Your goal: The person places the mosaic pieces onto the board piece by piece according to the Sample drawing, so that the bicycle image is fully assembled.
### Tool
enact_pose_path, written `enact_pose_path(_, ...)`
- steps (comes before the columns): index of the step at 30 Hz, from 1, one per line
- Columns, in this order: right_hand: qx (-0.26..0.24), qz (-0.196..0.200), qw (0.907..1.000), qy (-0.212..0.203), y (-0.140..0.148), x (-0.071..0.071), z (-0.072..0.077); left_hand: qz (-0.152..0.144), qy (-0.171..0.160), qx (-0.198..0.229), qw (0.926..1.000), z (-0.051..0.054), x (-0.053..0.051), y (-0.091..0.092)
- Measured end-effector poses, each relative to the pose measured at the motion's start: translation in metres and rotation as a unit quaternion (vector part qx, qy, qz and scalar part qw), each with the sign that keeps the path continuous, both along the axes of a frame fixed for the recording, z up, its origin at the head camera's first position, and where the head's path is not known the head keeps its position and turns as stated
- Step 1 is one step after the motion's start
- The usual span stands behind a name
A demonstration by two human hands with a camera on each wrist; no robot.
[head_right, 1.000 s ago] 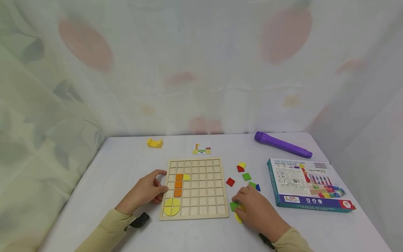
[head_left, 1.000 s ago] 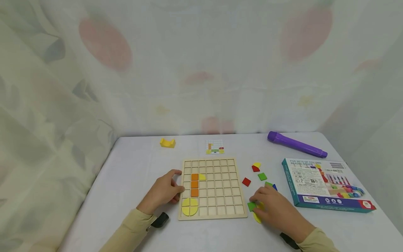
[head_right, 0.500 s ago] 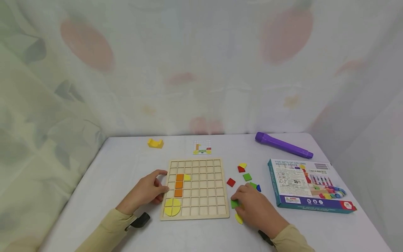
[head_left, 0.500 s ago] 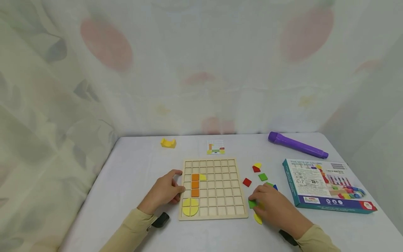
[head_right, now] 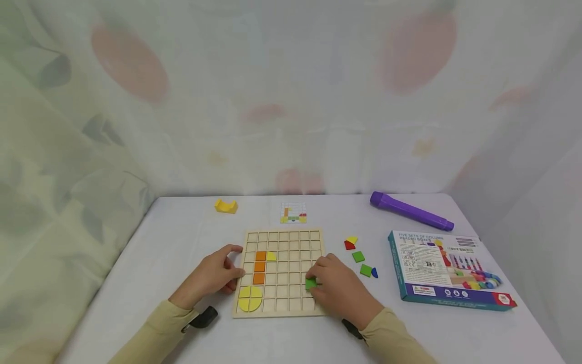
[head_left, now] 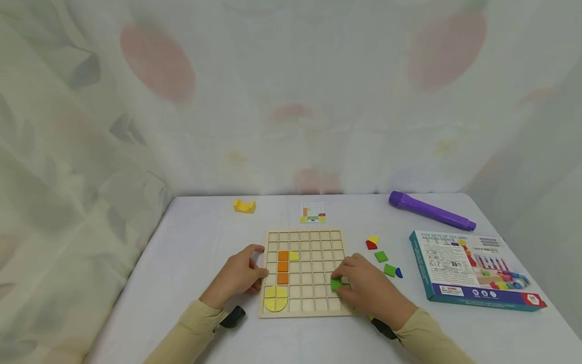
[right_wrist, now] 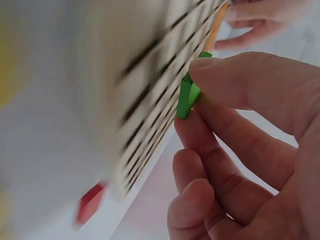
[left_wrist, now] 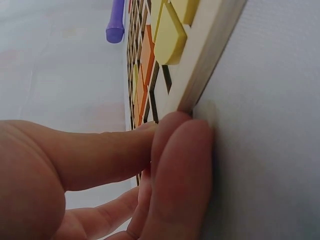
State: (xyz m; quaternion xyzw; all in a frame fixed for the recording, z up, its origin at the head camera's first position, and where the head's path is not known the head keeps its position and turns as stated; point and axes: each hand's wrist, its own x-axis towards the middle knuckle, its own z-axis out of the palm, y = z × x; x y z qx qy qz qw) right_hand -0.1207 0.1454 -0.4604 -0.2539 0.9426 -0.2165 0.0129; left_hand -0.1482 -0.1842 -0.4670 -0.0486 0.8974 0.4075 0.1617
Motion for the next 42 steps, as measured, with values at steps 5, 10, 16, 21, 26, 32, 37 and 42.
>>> enact_pose_path(5, -0.009, 0.027, 0.9995, 0.015, -0.038, -0.003, 0.004, 0.004, -0.002, 0.004, 1.0000, 0.001, 0.000, 0.000)
enact_pose_path(10, -0.025, 0.060, 0.9975, 0.026, -0.065, -0.001, 0.005, 0.000, 0.001, 0.008, 1.0000, 0.001, 0.000, 0.000)
enact_pose_path(16, -0.019, 0.075, 0.9966, 0.030, -0.080, -0.002, -0.002, -0.004, 0.005, 0.010, 0.9999, 0.001, 0.000, -0.001)
enact_pose_path(21, 0.001, 0.070, 0.9973, 0.021, -0.083, -0.001, -0.009, -0.006, 0.004, 0.013, 0.9999, -0.001, 0.000, 0.000)
enact_pose_path(26, 0.008, 0.067, 0.9976, 0.016, -0.084, -0.001, -0.012, -0.006, 0.001, 0.009, 0.9999, -0.001, 0.000, 0.001)
enact_pose_path(32, 0.004, 0.064, 0.9979, 0.011, -0.085, -0.002, -0.011, -0.002, 0.002, 0.001, 1.0000, 0.002, 0.000, 0.000)
enact_pose_path(37, 0.005, 0.064, 0.9979, -0.003, -0.086, -0.001, -0.011, 0.000, 0.001, -0.001, 1.0000, 0.003, 0.001, 0.000)
enact_pose_path(42, 0.009, 0.068, 0.9976, -0.004, -0.086, -0.002, -0.011, 0.001, 0.002, 0.003, 1.0000, 0.004, 0.001, 0.001)
